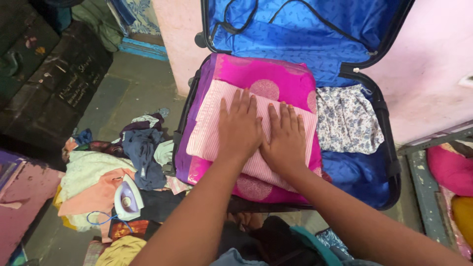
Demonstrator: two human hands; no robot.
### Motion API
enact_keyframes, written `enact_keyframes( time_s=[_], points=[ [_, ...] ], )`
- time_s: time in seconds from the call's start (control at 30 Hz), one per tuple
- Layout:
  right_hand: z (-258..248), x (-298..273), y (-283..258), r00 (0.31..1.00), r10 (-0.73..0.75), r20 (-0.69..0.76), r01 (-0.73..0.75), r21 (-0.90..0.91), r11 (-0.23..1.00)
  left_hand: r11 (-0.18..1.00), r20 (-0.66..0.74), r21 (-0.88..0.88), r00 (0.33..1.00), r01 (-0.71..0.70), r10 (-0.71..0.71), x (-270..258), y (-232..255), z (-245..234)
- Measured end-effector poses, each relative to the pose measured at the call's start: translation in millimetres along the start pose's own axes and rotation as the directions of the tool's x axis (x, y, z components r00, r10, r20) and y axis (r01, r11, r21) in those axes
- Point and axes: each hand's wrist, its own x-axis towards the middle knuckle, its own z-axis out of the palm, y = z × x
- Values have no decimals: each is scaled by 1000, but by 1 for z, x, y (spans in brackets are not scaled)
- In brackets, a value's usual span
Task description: The person packs a suitcase by folding and placing garments inside, then retrieving a jewelry box and a tube of lotion from the floor to place them in the suitcase as well.
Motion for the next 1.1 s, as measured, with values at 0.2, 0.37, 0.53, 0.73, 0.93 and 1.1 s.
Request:
enact_keyframes(
  time_s=[0.2, 0.37, 0.53, 0.73, 0.93, 1.1],
  points=[
    [4, 1, 0, 1000, 0, 17, 0, -6, 1000, 990, -6, -86, 993, 114, -115, -6, -2, 0],
    [3, 0, -1, 1000, -5, 12, 5, -3, 1000, 980, 76, -59, 979, 192, -187, 0, -8, 12],
    [2, 1, -3, 1000, -15, 3, 15, 0, 1000, 973, 169, -25, 960, 229, -222, 10, -14, 14],
    [2, 0, -2, 1000, -26, -5, 26, 0, 1000, 957, 328, -27, 907, 290, -265, 19, -23, 17],
    [4, 1, -2, 1000, -23, -15, 24, 28, 999, 969, 324, -21, 918, 248, -228, 27, -60, 38],
    [3, -1, 1, 999, -13, -45, 16, 59, 998, 914, 424, 182, 809, 364, -406, 44, -139, 1]
  ],
)
